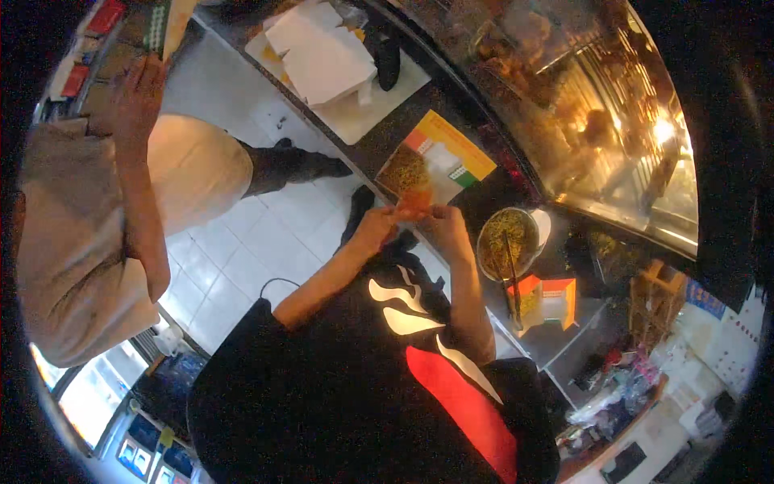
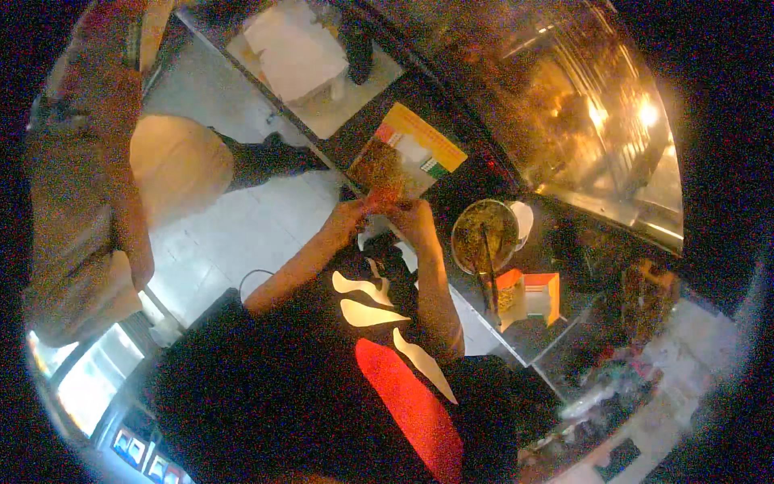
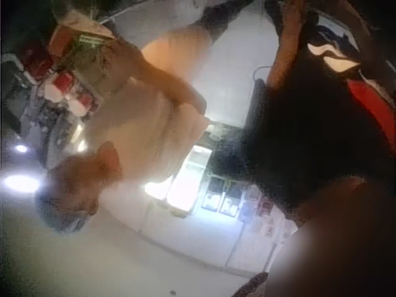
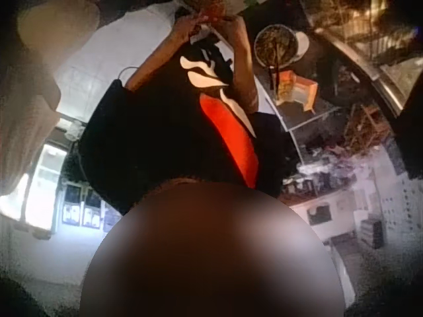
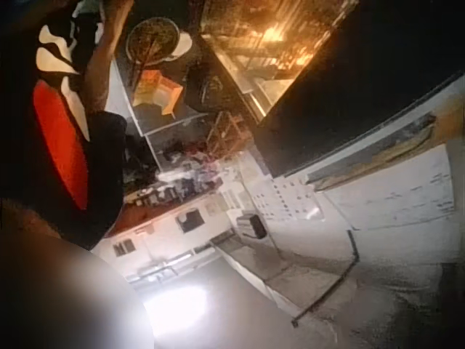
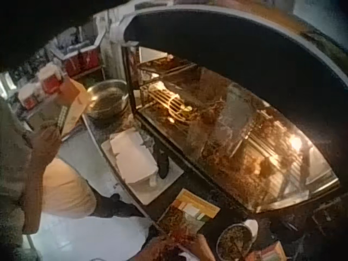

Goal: The person stirs noodles in a pot using tongs, opens a plastic sauce packet by hand, and transfers portions of the noodles into takeout boxes lined up on a counter.

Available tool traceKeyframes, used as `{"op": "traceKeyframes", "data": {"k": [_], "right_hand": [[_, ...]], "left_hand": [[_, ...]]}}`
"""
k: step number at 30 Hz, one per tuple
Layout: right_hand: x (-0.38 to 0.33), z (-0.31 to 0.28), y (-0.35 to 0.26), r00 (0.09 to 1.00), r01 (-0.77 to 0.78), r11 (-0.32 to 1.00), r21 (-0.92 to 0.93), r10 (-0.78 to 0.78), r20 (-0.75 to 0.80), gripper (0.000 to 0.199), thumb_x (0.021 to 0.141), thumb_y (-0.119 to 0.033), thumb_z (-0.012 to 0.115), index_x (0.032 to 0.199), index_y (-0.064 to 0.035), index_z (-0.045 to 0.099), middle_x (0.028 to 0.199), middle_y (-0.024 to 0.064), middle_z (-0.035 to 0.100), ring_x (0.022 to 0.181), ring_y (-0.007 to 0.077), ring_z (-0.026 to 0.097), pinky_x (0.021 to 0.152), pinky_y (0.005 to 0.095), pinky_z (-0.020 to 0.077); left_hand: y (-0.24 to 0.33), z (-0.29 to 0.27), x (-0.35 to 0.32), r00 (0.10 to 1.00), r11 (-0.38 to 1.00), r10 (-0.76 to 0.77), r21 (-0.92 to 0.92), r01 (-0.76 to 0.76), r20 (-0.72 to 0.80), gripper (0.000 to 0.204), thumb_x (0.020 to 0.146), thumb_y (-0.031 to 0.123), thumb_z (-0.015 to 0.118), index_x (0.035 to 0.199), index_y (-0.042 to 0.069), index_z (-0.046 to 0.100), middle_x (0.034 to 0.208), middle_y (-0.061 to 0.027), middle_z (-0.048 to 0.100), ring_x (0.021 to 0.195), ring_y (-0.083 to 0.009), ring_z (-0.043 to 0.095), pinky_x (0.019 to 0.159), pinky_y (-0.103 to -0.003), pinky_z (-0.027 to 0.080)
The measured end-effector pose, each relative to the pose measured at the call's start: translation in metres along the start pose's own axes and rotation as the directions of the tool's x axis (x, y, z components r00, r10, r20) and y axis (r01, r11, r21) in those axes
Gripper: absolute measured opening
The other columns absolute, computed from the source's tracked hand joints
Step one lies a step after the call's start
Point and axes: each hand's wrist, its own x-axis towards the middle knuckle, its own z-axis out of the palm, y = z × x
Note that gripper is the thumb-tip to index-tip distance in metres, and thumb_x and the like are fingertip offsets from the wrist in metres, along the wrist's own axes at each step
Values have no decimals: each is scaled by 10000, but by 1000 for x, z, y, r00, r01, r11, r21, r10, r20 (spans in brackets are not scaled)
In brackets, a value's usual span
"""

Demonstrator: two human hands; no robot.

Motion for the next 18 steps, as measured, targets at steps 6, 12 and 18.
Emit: {"op": "traceKeyframes", "data": {"k": [6,12,18], "right_hand": [[-1,-7,-64,996,56,877,-477,-83,-36,254,786,-215,666,866,26,681,786,200,667,701,245,652,646,360,483],[34,5,-13,905,96,771,-629,-331,-267,293,826,-271,614,866,13,673,733,211,637,675,351,632,615,400,473],[50,-24,-46,993,-12,827,-563,-54,-101,283,786,-252,669,902,5,682,745,144,660,616,243,622,573,356,473]], "left_hand": [[14,25,6,981,982,178,75,-172,-74,294,730,223,782,928,26,692,684,-13,582,599,-116,535,518,-282,434],[-21,28,35,961,967,253,31,-251,-109,314,852,349,626,989,69,672,831,-43,645,693,-145,568,604,-329,467],[-8,50,50,908,904,391,-246,-349,149,257,934,269,518,1120,103,581,946,-69,587,782,-163,548,665,-296,439]]}}
